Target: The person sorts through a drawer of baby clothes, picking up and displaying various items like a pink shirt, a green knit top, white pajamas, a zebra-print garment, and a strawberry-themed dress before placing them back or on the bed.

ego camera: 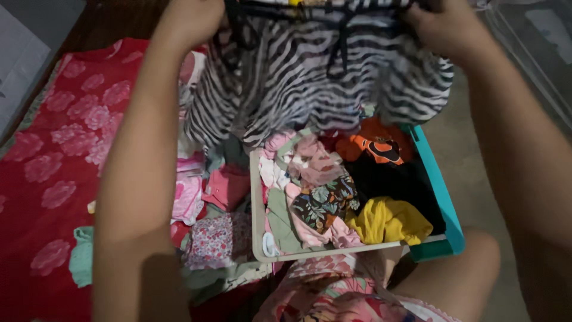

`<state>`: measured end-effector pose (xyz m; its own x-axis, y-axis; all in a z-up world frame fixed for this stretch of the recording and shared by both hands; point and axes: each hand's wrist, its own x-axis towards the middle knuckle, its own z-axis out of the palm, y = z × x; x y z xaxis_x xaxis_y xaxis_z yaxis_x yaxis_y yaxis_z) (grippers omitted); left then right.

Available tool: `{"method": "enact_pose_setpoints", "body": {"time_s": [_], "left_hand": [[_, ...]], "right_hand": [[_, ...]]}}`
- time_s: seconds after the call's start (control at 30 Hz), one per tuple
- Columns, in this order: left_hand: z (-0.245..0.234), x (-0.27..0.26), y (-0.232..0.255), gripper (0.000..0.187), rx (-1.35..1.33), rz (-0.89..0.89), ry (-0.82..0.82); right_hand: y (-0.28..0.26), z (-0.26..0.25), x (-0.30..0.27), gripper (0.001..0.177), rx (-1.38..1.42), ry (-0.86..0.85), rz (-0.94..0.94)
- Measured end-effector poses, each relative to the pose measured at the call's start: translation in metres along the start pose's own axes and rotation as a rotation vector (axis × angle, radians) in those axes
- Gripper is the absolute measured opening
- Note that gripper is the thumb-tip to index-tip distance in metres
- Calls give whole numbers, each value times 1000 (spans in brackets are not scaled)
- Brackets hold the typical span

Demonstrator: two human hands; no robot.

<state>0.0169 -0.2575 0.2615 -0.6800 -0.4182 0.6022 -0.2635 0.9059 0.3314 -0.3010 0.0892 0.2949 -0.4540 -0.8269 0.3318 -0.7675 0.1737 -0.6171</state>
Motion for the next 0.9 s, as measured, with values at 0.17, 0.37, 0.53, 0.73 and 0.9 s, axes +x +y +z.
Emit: {"method": "enact_pose_setpoints", "body": {"time_s": [0.17,0.37,0.53,0.73,0.9], "left_hand": [[-4,-19,29,24,-505,80,2],[-53,-36,73,22,-807,-87,-281],[-36,-29,20,18,-1251,-212,-258],[182,-107,-75,18,-198,-181,-601],[182,-151,-84,25,-512,-189,-433]], "right_hand": [[-9,0,-1,37,-163,-21,-497],[-43,-37,-31,35,20,-505,-317],[-5,-42,-23,26,560,-617,-225],[134,75,-5,45,-361,-721,48],[182,111,-36,48,-433,-637,-46]]}}
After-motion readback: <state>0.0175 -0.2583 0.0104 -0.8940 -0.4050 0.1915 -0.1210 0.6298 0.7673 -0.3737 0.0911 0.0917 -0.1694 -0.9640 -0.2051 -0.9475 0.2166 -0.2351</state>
